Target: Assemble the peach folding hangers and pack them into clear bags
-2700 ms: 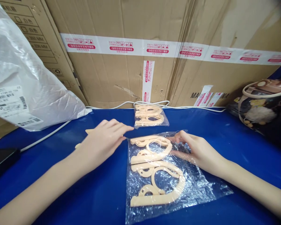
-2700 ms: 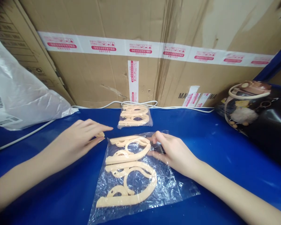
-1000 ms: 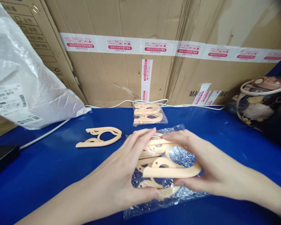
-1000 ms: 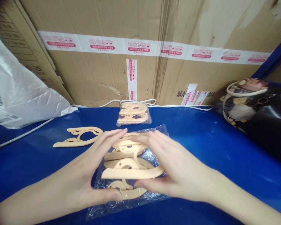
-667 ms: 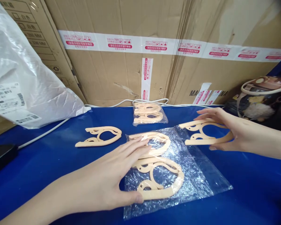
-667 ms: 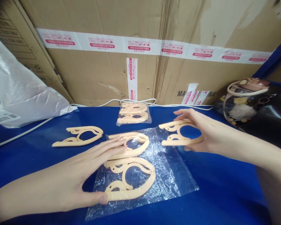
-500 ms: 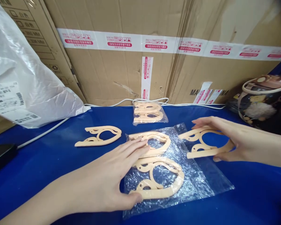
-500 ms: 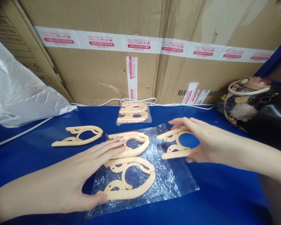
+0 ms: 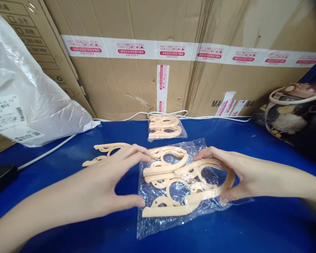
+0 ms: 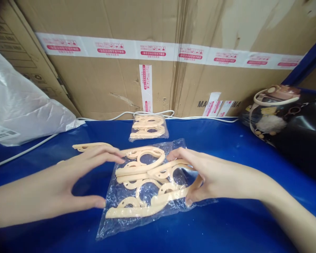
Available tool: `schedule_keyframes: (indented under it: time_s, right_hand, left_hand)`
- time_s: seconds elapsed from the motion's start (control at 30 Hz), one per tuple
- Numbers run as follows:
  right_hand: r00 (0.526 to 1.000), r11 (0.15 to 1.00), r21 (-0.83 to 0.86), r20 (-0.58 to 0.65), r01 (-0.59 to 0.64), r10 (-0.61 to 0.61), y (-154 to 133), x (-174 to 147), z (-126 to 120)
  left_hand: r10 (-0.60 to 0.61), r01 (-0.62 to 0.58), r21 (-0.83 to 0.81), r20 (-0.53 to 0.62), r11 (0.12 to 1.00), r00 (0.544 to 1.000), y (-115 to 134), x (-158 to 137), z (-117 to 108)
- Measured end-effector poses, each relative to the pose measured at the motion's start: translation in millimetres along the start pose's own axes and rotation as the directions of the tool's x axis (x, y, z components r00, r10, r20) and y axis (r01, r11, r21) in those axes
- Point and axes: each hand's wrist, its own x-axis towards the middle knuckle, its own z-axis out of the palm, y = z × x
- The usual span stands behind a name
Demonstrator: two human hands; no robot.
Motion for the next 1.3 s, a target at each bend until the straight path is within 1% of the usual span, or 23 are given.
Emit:
schedule_keyframes:
  time_s: [0.03, 0.1, 0.17, 0.2, 0.3, 0.4, 0.57, 0.73, 0.97, 1.17, 1.3]
  right_hand:
    - [1.0, 1.0, -0.026, 0.003, 0.016, -0.016, 1, 1, 0]
    - [0.998, 0.989, -0.132, -0.022, 0.061, -0.064, 6, 2, -3]
    - [0.992, 0.96, -0.265, -0.058, 0.096, -0.115, 13, 0, -7]
    - [0.99, 0.944, -0.316, -0.066, 0.1, -0.127, 17, -1, -10]
    - [0.992, 0.929, -0.36, -0.053, 0.087, -0.114, 22, -3, -13]
    - [0.992, 0.939, -0.327, -0.031, 0.105, -0.121, 18, 1, -9]
    - [0.975, 0.944, -0.262, -0.041, 0.2, -0.218, 5, 13, 3]
    - [0.956, 0.934, -0.243, -0.071, 0.261, -0.285, 7, 21, 10]
    - [0.948, 0.94, -0.185, -0.087, 0.287, -0.307, 14, 32, 18]
    - [0.95, 0.949, -0.073, -0.043, 0.306, -0.309, 16, 31, 12]
    - [0.947, 0.947, -0.018, -0.034, 0.32, -0.321, 16, 32, 12]
  left_hand:
    - [-0.029, 0.029, -0.009, 0.021, 1.0, 0.999, -1, -1, -4]
    - [-0.08, 0.084, -0.034, 0.126, 0.996, 0.989, -2, -4, -6]
    - [-0.108, 0.124, -0.055, 0.238, 0.991, 0.965, -2, -6, -3]
    - [-0.108, 0.13, -0.066, 0.27, 0.989, 0.957, 0, -7, 0]
    - [-0.082, 0.109, -0.082, 0.281, 0.991, 0.956, 6, -7, 7]
    - [-0.069, 0.097, -0.082, 0.29, 0.992, 0.955, 12, -5, 7]
    - [-0.074, 0.095, -0.054, 0.299, 0.994, 0.951, 15, -5, 4]
    - [-0.094, 0.115, -0.055, 0.288, 0.992, 0.953, 14, -7, 4]
    - [-0.087, 0.115, -0.077, 0.301, 0.99, 0.95, 17, -9, 4]
    - [-0.123, 0.147, -0.056, 0.314, 0.987, 0.941, 14, -11, -1]
    - [-0.119, 0.157, -0.072, 0.375, 0.985, 0.92, 14, -13, -3]
